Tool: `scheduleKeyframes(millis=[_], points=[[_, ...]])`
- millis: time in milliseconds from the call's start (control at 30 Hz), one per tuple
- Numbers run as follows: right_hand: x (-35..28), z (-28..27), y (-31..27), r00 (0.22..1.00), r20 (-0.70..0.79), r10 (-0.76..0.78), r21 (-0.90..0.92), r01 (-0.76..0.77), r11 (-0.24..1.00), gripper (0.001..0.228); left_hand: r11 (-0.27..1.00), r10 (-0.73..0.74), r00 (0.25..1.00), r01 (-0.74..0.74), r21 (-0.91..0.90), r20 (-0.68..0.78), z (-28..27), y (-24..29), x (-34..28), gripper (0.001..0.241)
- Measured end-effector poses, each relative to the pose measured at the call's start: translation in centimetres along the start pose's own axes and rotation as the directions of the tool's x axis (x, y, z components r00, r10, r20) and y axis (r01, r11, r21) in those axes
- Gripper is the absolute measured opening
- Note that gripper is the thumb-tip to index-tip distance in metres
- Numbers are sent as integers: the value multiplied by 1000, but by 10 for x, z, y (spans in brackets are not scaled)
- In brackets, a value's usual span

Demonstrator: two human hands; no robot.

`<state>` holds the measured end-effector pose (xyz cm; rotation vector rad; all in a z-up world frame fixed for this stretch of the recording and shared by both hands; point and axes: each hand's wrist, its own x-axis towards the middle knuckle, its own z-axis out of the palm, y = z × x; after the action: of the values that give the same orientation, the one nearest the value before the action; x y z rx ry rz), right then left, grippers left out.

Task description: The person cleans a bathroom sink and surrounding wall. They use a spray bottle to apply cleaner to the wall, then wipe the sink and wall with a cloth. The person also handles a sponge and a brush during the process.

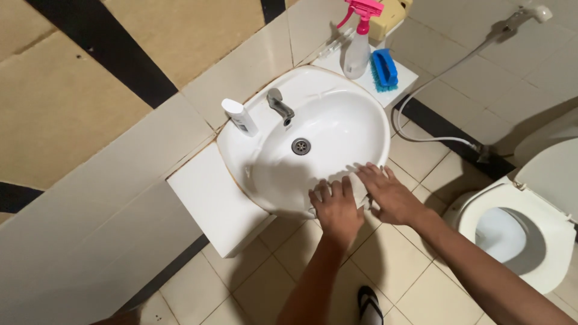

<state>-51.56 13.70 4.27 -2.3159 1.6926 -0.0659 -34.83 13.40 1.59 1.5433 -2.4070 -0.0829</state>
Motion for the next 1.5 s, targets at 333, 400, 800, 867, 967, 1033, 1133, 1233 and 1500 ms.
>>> scheduleKeyframes(millis=[333, 400, 800, 867, 967, 1033, 1133, 1233, 1500], points=[[19, 31, -15, 997, -70, -25, 110, 33, 993, 107, 999, 7, 1000, -7, -43, 3, -2, -19, -12, 82], [18, 36, -21, 996, -82, -19, 120, 29, 992, 105, 998, 24, 997, -29, -63, -75, -4, -24, -18, 88], [36, 52, -73, 999, -49, -3, 45, 5, 999, 79, 988, 94, 973, -117, -102, -209, -25, -82, -44, 78], [39, 64, -76, 996, -81, -31, 29, 33, 999, 78, 984, 100, 971, -129, -124, -218, -32, -92, -46, 78], [45, 64, -89, 994, -103, -43, 60, 50, 997, 77, 980, 120, 968, -151, -127, -218, -39, -106, -47, 78], [48, 62, -96, 996, -89, -30, 105, 39, 994, 77, 981, 131, 969, -157, -111, -208, -42, -112, -46, 79], [49, 64, -100, 993, -113, -9, 133, 24, 991, 76, 975, 126, 984, -146, -169, -125, -40, -112, -44, 85], [46, 64, -102, 986, -163, 15, 187, 16, 982, 66, 991, 79, 986, -94, -95, -144, -35, -104, -42, 80], [44, 72, -96, 969, -245, -26, 253, 89, 963, 78, 989, -13, 982, -15, -147, -189, -26, -96, -39, 77]])
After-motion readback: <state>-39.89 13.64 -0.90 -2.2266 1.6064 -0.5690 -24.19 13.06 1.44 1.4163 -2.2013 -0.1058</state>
